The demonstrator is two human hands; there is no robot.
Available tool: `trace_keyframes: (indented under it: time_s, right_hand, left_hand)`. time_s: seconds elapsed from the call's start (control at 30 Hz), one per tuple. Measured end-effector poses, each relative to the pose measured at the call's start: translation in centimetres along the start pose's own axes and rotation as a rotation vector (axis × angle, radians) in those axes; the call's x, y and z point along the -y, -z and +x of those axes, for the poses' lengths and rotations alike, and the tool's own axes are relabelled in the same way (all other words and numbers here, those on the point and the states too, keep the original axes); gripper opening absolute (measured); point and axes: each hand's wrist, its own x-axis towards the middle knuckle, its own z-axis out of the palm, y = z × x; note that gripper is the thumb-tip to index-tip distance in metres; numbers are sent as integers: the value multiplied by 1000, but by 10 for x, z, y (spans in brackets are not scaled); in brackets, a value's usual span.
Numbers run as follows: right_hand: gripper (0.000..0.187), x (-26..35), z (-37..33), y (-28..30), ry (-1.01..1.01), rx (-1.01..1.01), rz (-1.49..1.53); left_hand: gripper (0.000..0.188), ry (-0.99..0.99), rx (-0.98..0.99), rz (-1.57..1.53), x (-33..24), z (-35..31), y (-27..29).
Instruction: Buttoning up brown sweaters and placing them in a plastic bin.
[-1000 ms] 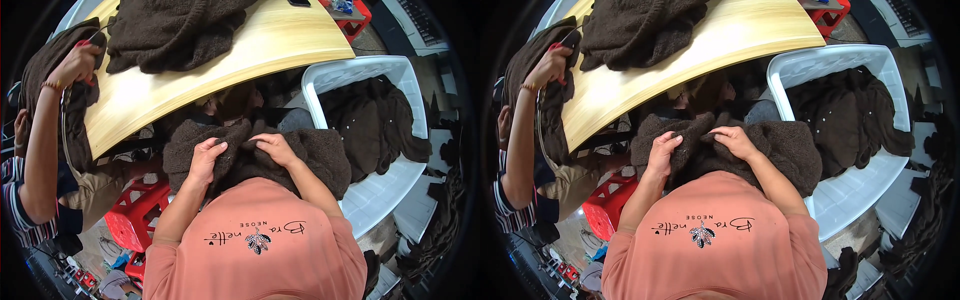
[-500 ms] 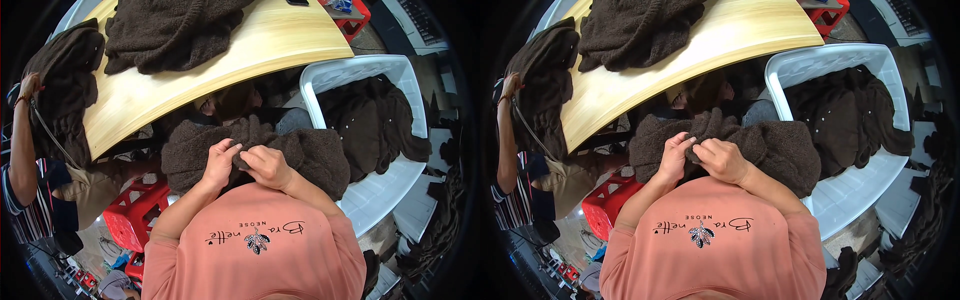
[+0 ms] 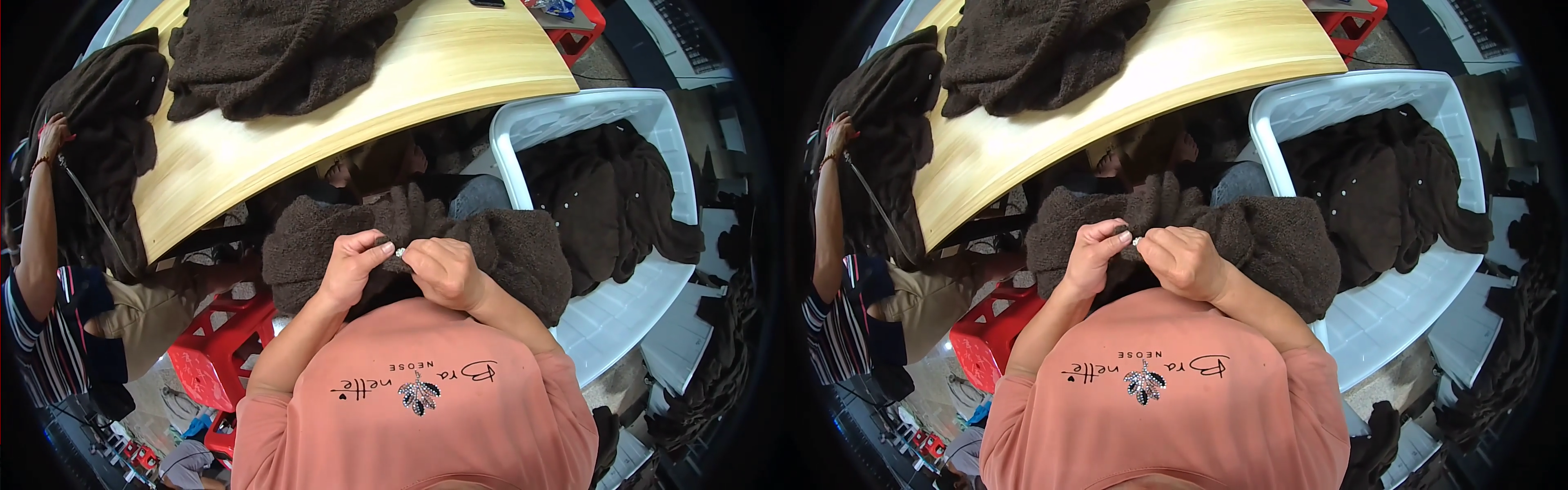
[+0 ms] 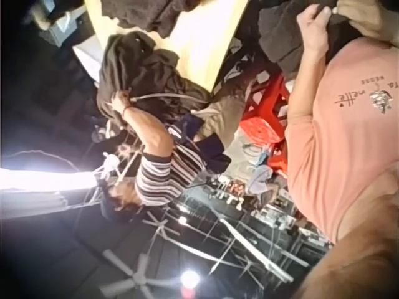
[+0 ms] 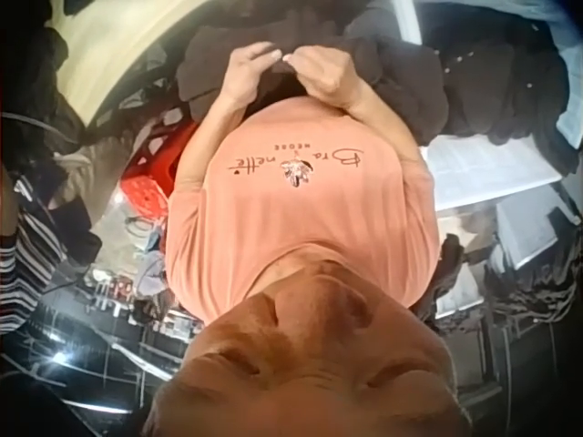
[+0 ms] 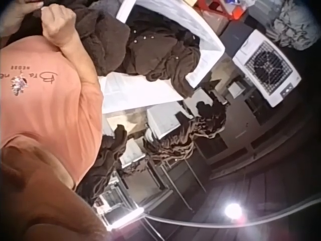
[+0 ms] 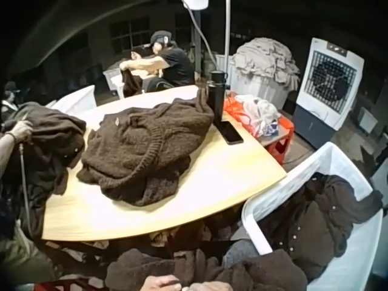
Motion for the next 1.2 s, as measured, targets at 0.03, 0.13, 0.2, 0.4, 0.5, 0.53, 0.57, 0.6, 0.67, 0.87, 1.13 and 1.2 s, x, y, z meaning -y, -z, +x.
trace_keyframes:
  time_s: [0.03,0.13,0.2,0.4,0.5,0.53,0.57,0.6,0.67,0.87,1.13,1.2]
  right_hand:
    - [18,-1,-2,-1,15,-6,-97]
    - [16,-2,-6,-5,25,37,-119]
    - [16,-3,-5,-7,26,66,-127]
    - [24,-14,-4,-7,-330,108,417]
    - [20,-19,-3,5,-601,277,643]
    - [19,-16,1,8,-763,278,812]
    - [19,-17,1,7,-762,280,812]
    - [17,-19,1,6,-744,324,773]
    - [14,-18,1,4,-688,368,655]
    - [15,-2,-11,-15,-486,200,176]
    - [15,-5,-13,-18,-378,72,132]
    - [16,-7,-17,-22,-382,56,148]
  left_hand:
    - [5,-13,14,13,1,-2,0]
    - [5,-48,7,51,1,-3,-2]
    - [5,-64,-5,83,0,-3,0]
    - [13,-359,-71,508,-4,-11,-6]
    - [15,-477,-67,668,-5,-16,-10]
    - [15,-477,-69,668,-4,-16,-10]
    - [17,-542,-61,716,-4,-16,-11]
    - [19,-607,-54,763,-4,-16,-11]
    - [21,-682,-43,821,0,-14,-9]
    - [24,-817,-106,1028,2,-12,-6]
    - [25,-958,-212,1034,8,-14,-14]
    - [26,-995,-184,1004,9,-16,-13]
